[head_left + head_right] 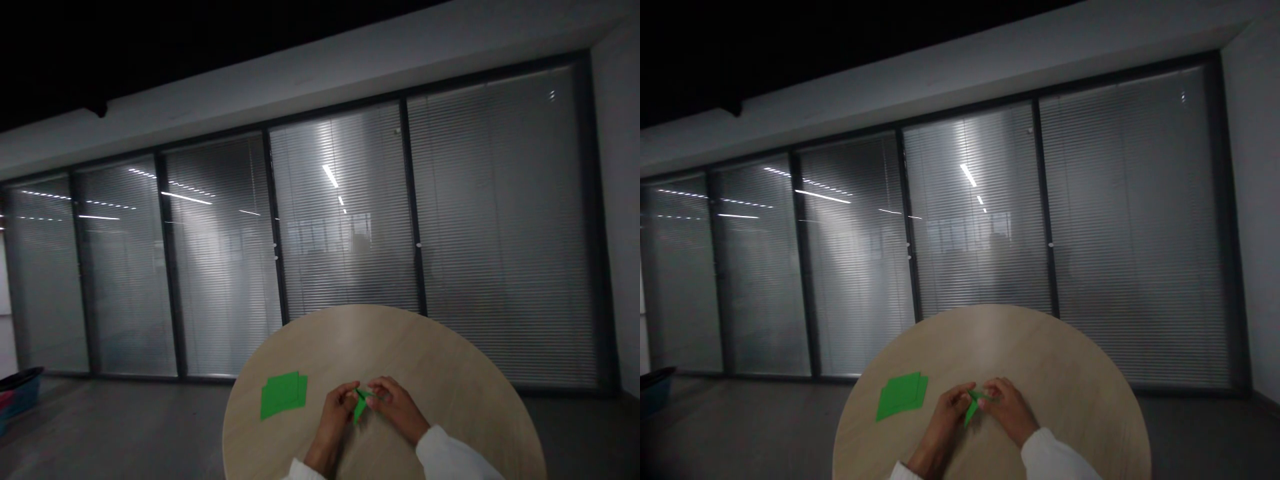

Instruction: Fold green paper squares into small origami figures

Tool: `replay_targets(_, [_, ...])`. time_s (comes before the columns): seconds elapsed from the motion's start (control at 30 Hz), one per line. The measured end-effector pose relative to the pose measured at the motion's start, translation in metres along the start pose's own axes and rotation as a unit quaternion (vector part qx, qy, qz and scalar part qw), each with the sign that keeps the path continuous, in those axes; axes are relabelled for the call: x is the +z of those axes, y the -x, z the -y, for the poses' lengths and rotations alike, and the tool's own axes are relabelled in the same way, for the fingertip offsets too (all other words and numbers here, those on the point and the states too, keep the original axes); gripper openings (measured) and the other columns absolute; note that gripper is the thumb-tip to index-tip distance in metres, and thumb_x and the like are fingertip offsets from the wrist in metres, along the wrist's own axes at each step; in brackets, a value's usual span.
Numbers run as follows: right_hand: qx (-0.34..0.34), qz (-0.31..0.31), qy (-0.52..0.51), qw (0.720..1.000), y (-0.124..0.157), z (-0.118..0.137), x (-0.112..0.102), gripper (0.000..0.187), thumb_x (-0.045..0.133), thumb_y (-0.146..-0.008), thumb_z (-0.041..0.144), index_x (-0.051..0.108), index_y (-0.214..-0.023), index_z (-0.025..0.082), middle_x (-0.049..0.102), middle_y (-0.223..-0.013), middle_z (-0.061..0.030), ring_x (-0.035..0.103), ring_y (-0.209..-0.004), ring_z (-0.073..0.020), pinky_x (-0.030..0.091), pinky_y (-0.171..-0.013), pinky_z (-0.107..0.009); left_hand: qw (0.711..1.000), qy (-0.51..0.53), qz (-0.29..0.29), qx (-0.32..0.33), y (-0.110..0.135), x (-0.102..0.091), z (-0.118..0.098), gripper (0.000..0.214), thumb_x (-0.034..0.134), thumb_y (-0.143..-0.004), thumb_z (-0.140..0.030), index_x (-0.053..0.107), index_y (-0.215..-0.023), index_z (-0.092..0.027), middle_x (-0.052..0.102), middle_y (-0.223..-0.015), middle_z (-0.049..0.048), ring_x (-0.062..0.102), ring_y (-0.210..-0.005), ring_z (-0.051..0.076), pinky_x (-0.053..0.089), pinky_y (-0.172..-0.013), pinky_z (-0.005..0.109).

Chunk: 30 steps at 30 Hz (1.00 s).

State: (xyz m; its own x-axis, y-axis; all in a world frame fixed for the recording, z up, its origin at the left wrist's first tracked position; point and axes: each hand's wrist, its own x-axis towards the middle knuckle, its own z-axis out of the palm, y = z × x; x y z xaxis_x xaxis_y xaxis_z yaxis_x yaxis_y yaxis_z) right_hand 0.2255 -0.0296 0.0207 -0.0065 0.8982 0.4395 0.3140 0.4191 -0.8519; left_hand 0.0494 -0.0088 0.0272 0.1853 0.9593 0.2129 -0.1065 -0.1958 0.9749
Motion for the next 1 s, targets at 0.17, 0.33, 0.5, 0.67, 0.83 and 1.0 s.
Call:
replay_targets(0.17, [-0.027, 0.015, -0.013, 0.999, 0.001, 0.007, -0.002, 0.032, 0.065, -0.075, 0.049, 0.072, -0.091, 0.022, 0.067, -0.096, -0.0069, 0.061, -0.095, -0.0247, 0.047, -0.084, -0.033, 0.999, -0.029, 0.023, 0.003, 0.000, 0.001, -0.002, 0.042, 0.077, -0.060, -0.041, 0.077, -0.090, -0.011, 0.070, -0.072, 0.0056, 0.056, -0.064, 0.018, 0.041, -0.064, 0.027])
replay_targets(0.33, [-0.029, 0.003, -0.021, 0.999, 0.000, 0.011, -0.002, 0.042, 0.054, -0.081, 0.056, 0.069, -0.074, 0.017, 0.065, -0.077, -0.0052, 0.061, -0.077, -0.0215, 0.046, -0.071, -0.029, 0.997, -0.025, 0.075, 0.012, 0.004, 0.007, -0.009, 0.038, 0.077, -0.062, -0.047, 0.076, -0.076, -0.011, 0.068, -0.069, 0.0059, 0.057, -0.067, 0.018, 0.042, -0.065, 0.026])
replay_targets(0.5, [-0.017, -0.021, 0.010, 1.000, -0.002, 0.007, -0.001, 0.041, 0.052, -0.081, 0.055, 0.067, -0.070, 0.018, 0.066, -0.073, -0.0034, 0.059, -0.073, -0.0193, 0.045, -0.070, -0.026, 0.994, -0.004, 0.101, -0.044, 0.014, 0.013, -0.011, 0.055, 0.066, -0.070, -0.063, 0.074, -0.085, -0.011, 0.064, -0.067, 0.0053, 0.055, -0.060, 0.015, 0.040, -0.053, 0.023])
replay_targets(0.67, [-0.015, -0.019, 0.015, 1.000, -0.004, 0.000, 0.000, 0.041, 0.053, -0.080, 0.057, 0.069, -0.071, 0.020, 0.068, -0.075, -0.0034, 0.061, -0.074, -0.0195, 0.047, -0.071, -0.026, 0.997, -0.009, 0.073, -0.039, 0.017, 0.013, -0.016, 0.057, 0.077, -0.062, -0.055, 0.073, -0.100, -0.013, 0.072, -0.101, 0.0129, 0.062, -0.088, 0.025, 0.048, -0.065, 0.027])
replay_targets(0.83, [-0.006, -0.039, 0.007, 0.999, -0.003, 0.002, -0.001, 0.045, 0.054, -0.079, 0.062, 0.070, -0.072, 0.020, 0.070, -0.076, -0.0051, 0.063, -0.075, -0.0208, 0.049, -0.071, -0.027, 0.996, 0.025, 0.074, -0.034, 0.010, 0.010, -0.019, 0.056, 0.083, -0.059, -0.047, 0.073, -0.103, -0.013, 0.073, -0.100, 0.0138, 0.065, -0.092, 0.028, 0.050, -0.075, 0.031])
replay_targets(1.0, [0.010, -0.063, -0.009, 0.998, -0.004, 0.001, -0.003, 0.049, 0.054, -0.075, 0.067, 0.069, -0.072, 0.021, 0.071, -0.076, -0.0052, 0.064, -0.074, -0.0214, 0.050, -0.068, -0.027, 0.989, 0.130, 0.011, -0.065, 0.013, 0.007, -0.020, 0.069, 0.084, -0.058, -0.045, 0.064, -0.116, -0.013, 0.073, -0.096, 0.0146, 0.068, -0.089, 0.028, 0.053, -0.079, 0.036])
